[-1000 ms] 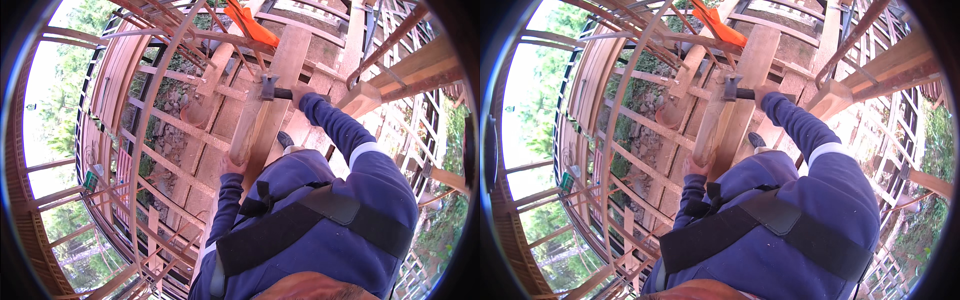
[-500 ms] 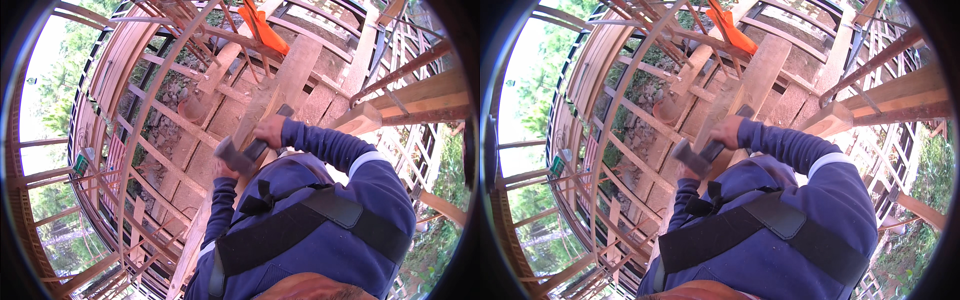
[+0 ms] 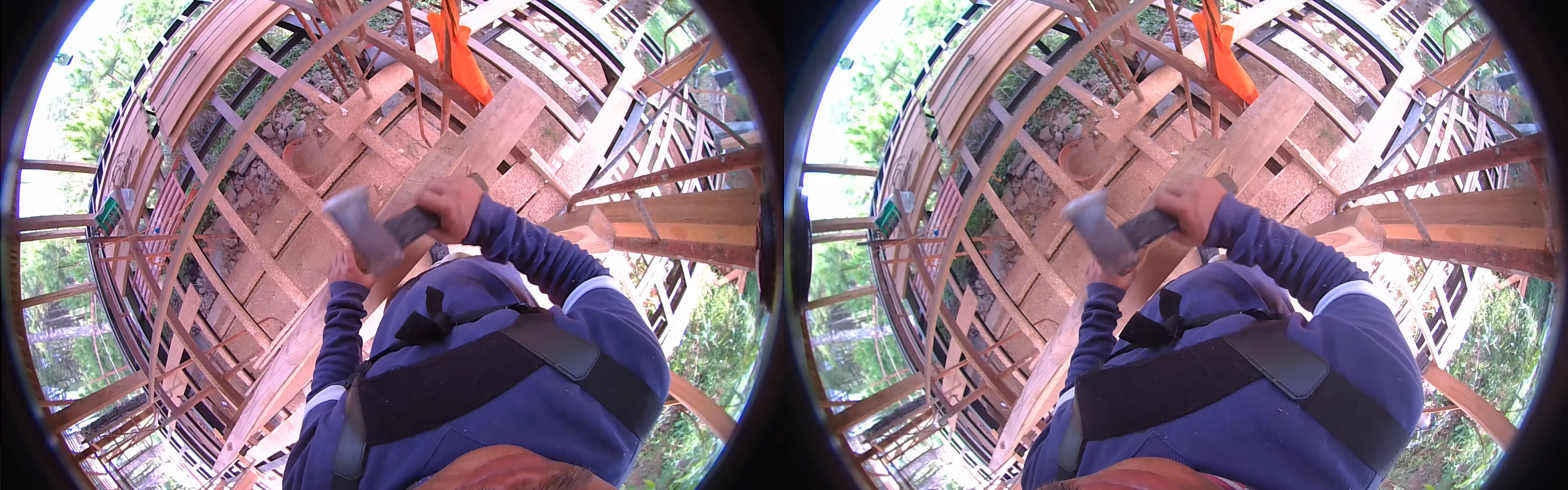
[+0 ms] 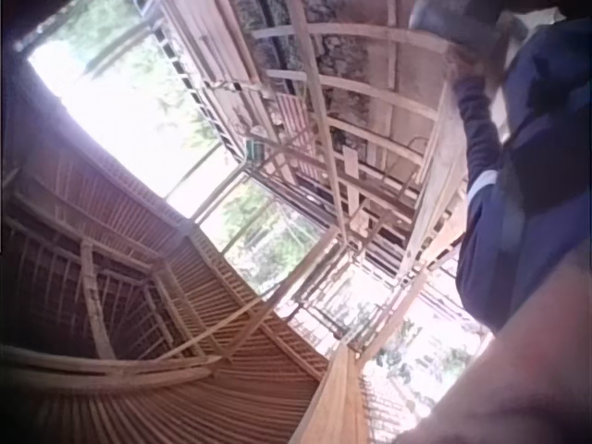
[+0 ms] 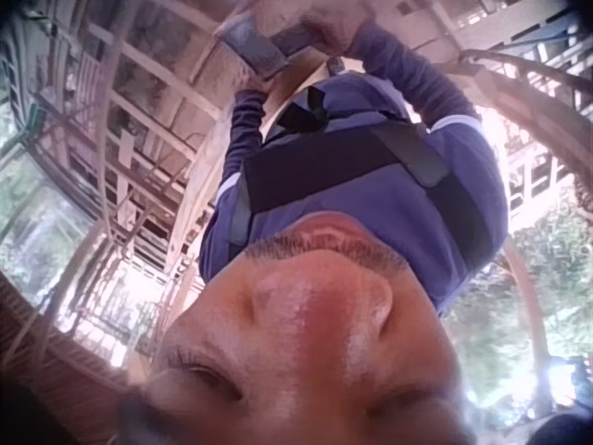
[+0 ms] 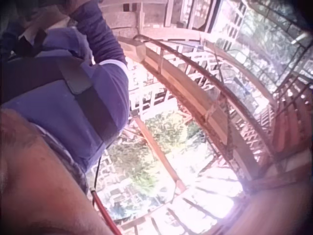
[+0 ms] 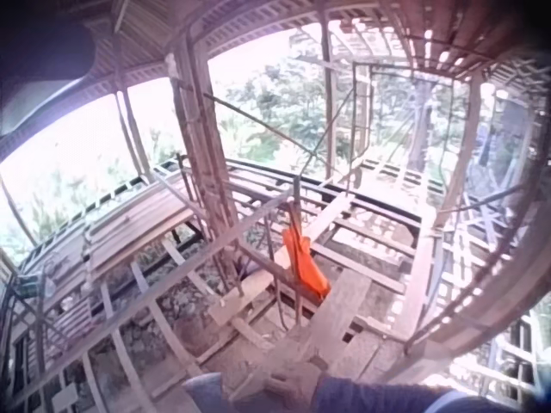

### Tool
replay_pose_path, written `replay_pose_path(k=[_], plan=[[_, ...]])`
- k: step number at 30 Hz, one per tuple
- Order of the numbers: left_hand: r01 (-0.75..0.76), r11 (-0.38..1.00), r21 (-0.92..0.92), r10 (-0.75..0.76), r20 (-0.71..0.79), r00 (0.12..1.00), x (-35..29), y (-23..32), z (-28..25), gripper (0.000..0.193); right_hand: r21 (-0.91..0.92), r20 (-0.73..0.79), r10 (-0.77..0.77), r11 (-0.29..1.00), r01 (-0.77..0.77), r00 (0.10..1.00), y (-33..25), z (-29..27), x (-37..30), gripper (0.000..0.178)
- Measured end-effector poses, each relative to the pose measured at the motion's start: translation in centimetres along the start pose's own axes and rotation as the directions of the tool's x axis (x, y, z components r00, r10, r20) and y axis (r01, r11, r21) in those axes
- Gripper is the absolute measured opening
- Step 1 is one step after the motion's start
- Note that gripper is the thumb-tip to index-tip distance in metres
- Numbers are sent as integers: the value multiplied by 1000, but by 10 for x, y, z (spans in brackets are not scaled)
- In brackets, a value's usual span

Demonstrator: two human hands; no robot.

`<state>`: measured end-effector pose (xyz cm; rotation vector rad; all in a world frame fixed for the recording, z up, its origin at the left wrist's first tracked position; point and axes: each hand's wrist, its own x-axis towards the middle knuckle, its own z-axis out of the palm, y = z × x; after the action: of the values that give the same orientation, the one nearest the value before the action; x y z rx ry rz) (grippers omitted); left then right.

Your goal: The person shapes a wooden plank using a hatchet. They hold the wood steady with one hand while striking and shaving the edge of the board with the tool.

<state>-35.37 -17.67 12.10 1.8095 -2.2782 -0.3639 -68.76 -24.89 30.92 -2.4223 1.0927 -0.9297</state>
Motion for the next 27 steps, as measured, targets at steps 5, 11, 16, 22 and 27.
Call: replay_pose_path(k=[5, 11, 16, 22, 27], plan=[[-35, 995, 90, 44, -96, 994, -5, -4, 15, 72, -55, 183, -91, 993, 103, 979, 53, 41, -30, 28], [181, 983, -25, -182, -18, 983, -11, 18, -20, 77, -448, 326, 807, 590, -672, 492, 95, 32, -32, 29], [174, 985, 5, -174, -8, 985, -9, 13, -13, 79, -18, 514, 318, 933, -360, 797, -16, 47, 7, 25], [-8, 1000, 11, 10, -172, 985, -23, -17, 14, 83, -178, 472, 194, 976, -122, 860, 36, 54, -15, 18], [178, 984, -9, -179, -60, 982, 1, 19, -22, 72, -522, 229, 848, 522, -675, 479, 123, 34, -56, 29]])
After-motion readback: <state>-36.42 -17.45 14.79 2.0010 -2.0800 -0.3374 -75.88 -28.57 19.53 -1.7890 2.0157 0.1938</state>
